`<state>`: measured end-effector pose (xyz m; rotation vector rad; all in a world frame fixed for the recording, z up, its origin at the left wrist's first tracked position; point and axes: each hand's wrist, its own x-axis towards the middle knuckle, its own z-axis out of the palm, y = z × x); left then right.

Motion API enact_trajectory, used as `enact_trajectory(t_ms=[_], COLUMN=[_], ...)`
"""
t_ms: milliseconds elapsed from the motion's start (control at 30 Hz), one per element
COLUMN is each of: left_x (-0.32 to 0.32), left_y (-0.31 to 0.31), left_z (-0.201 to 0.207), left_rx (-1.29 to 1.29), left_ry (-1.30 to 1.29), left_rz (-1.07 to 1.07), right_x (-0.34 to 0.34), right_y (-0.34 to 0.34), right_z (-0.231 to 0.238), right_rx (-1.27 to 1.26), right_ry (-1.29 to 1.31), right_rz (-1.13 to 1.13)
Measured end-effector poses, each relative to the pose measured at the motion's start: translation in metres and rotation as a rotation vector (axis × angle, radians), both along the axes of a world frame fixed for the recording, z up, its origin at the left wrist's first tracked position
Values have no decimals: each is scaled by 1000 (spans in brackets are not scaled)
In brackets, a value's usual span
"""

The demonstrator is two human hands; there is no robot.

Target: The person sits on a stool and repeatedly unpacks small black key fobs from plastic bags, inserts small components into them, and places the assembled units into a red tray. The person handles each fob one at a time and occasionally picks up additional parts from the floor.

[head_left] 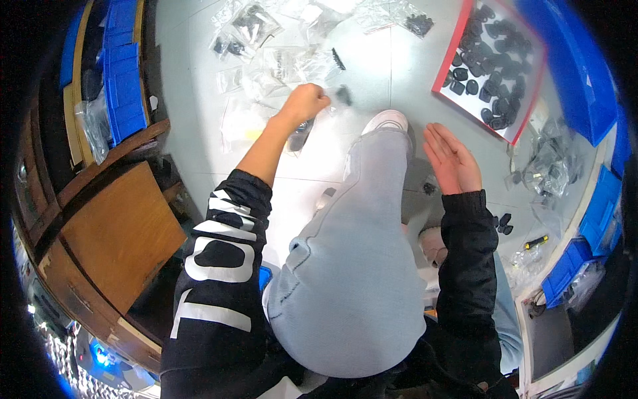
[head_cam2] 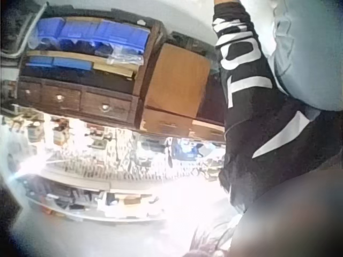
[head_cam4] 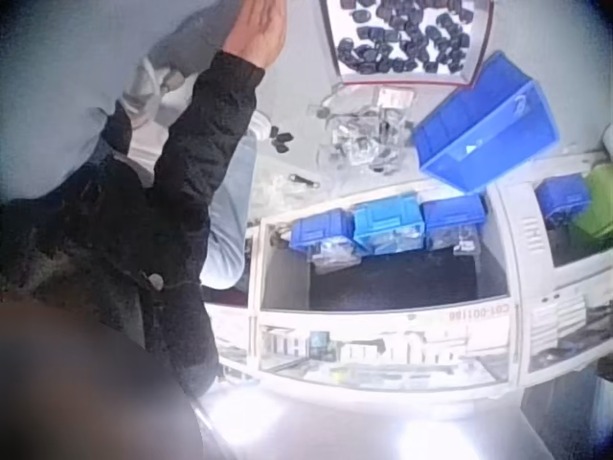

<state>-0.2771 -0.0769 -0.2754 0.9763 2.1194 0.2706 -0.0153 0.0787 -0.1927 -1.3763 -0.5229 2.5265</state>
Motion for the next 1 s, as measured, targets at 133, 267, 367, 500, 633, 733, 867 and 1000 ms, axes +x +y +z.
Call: enact_trajectory(t_ms=[133,267,367,500,633,733,867,1000], left_x=[-35,-56,-63,-60,-57,-52,-35,6], left_y=[-30,-43,-43,-30,-14,0,38,78], left_z=[-13,-13,-13,-27,-40,-33,-1,33], left_rx=[-32,166,114,82,60,71,147,288], left_ry=[62,-166,-345,-305,-270,-199,-6,-83], left_rz=[90,500,872,943,926,854,508,284], right_x=[7,14,16,19,22,21,12,-12], right_y=[-5,-10,-14,-15,-12,-9,-6,-6], right_z=[-12,-20,-24,-25,-22,-17,-9,-12], right_rx=[-44,-46,-43,-51,-39,-38,33,295], right_ry=[13,-13,-11,-7,-17,-19,-77,-57], right_rz=[-28,-24,-15,-9,-10,-21,45,233])
